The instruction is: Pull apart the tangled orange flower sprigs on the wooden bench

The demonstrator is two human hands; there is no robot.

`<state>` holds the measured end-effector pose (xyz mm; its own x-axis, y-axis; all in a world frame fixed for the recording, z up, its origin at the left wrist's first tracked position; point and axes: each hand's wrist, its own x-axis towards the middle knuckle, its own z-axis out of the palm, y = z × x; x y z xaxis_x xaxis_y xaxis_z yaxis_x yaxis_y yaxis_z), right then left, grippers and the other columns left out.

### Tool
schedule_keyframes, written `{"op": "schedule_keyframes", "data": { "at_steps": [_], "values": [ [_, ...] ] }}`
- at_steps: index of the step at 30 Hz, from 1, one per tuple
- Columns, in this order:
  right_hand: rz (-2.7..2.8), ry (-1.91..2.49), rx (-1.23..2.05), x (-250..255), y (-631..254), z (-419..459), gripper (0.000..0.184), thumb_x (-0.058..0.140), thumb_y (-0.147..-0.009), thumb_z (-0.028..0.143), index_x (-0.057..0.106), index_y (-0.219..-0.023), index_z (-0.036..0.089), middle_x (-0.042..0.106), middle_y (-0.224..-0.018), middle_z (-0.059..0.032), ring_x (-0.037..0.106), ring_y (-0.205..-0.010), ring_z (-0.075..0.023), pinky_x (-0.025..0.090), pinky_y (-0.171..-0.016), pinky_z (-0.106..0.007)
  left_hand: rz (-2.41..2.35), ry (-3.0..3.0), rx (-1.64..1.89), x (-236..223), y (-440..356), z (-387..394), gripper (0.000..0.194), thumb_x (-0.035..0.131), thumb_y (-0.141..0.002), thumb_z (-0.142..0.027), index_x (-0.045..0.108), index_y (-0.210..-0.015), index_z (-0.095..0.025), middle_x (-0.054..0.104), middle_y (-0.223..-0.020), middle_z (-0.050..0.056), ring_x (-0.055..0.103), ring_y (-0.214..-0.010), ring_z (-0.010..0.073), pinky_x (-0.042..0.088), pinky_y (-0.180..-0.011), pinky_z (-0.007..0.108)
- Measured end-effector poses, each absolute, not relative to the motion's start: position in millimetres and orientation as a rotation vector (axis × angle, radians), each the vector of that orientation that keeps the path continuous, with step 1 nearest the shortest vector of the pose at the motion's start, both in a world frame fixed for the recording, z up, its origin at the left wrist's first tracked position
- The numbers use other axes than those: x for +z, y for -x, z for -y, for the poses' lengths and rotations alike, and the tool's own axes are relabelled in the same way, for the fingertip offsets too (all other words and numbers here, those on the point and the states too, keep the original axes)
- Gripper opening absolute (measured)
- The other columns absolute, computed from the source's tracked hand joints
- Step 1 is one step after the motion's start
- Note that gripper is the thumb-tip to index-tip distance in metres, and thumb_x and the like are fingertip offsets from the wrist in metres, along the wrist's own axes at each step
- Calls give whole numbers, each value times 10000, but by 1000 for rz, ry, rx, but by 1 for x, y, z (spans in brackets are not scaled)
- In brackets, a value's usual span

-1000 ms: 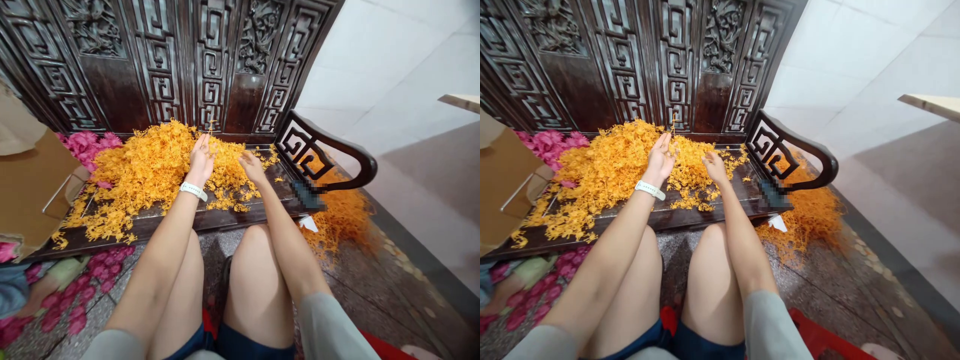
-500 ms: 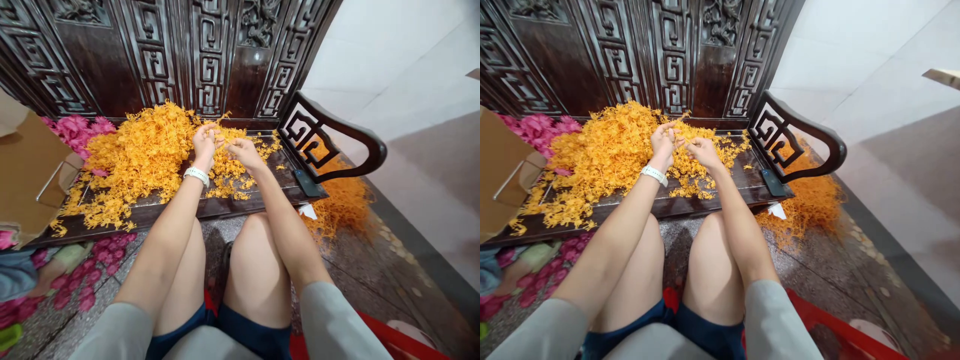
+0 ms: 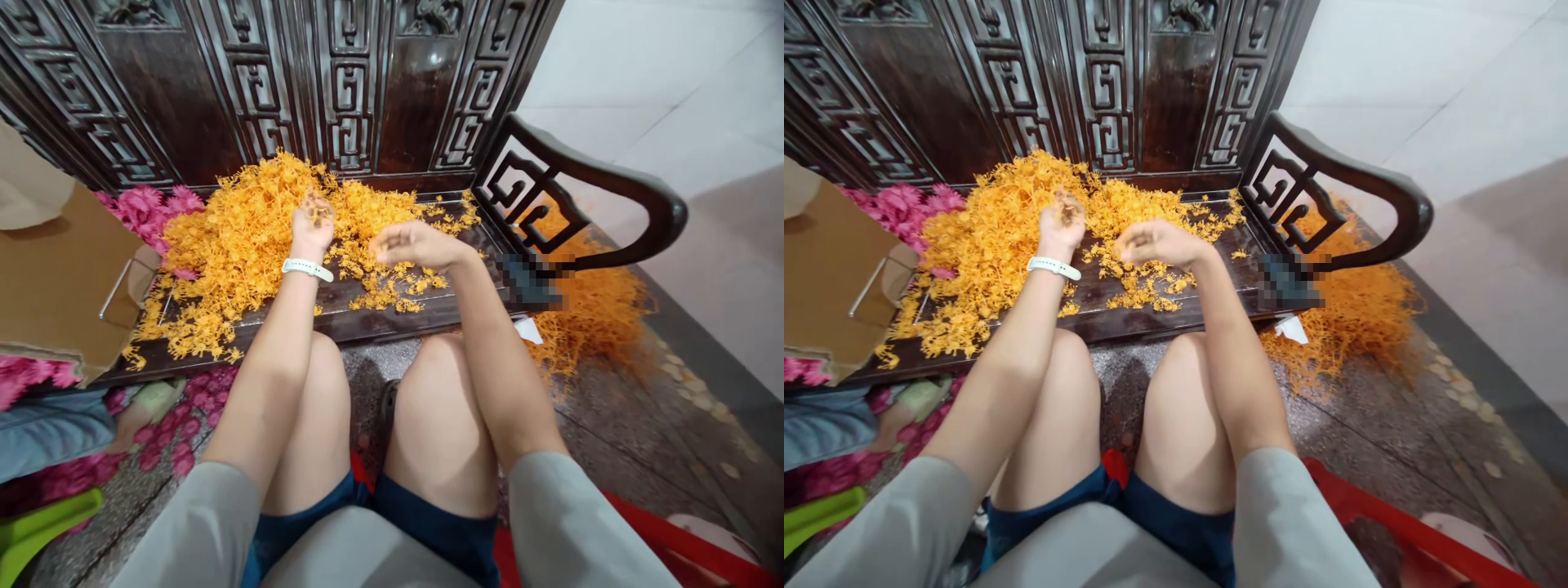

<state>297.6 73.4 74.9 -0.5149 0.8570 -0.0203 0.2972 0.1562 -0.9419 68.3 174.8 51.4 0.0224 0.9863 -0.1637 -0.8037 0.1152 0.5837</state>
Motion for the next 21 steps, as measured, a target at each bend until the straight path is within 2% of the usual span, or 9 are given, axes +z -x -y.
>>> {"op": "schedule_keyframes", "data": {
  "at_steps": [3,5,7,9,12,16,19,21],
  "values": [
    [1583,1391,808,57,-311,-91,615,933,-844,267,725,-1400,106,702,-1408,-189,699,-1162,-296,626,-1062,-520,-567,-344,1459,55,-63,-168,484,344,-1149,-106,679,-1468,-247,524,-661,-12,384,-474,120,454,-484,204],
    [1540,1410,723,50,-309,-98,574,916,-897,367,722,-1375,114,696,-1390,-186,686,-1195,-295,618,-1066,-483,-565,-361,1437,60,-69,-160,460,397,-1141,-119,704,-1450,-266,531,-676,-6,353,-467,120,423,-459,215],
    [1565,1308,880,48,-297,-100,526,801,-987,588,740,-1241,132,752,-1174,-140,717,-1036,-224,636,-907,-363,-572,-394,1387,66,-79,-152,435,405,-1145,-127,723,-1409,-264,541,-701,-2,334,-463,110,392,-444,215],
    [1595,1217,1073,48,-282,-99,614,640,-1028,759,722,-1064,151,743,-931,-83,687,-805,-154,579,-704,-268,-574,-427,1321,71,-92,-145,395,417,-1149,-145,730,-1367,-246,561,-731,2,324,-457,95,365,-430,215],
    [1658,1148,1134,54,-263,-94,668,575,-1021,827,613,-825,189,621,-677,-5,542,-584,-100,440,-542,-227,-580,-466,1249,76,-106,-139,294,485,-1144,-209,732,-1302,-236,578,-745,-2,317,-440,79,339,-409,222],
    [1954,1002,1104,84,-258,-73,693,659,-982,809,564,-695,185,482,-578,47,380,-530,-59,316,-509,-217,-538,-463,1255,76,-109,-140,271,468,-1128,-138,716,-1066,-226,502,-666,-39,239,-401,56,252,-375,206],
    [2301,711,1487,116,-264,-47,668,680,-1004,756,680,-735,144,564,-615,13,470,-558,-72,378,-554,-225,-523,-511,1293,74,-105,-143,300,458,-1110,-90,669,-935,-212,475,-650,-54,240,-385,33,206,-367,172],
    [2342,537,1743,127,-272,-36,572,710,-1030,660,770,-836,126,617,-649,-8,534,-587,-89,423,-591,-234,-532,-554,1328,72,-100,-144,288,479,-1096,-80,660,-910,-205,476,-654,-60,263,-382,24,200,-372,154]
  ]
}}
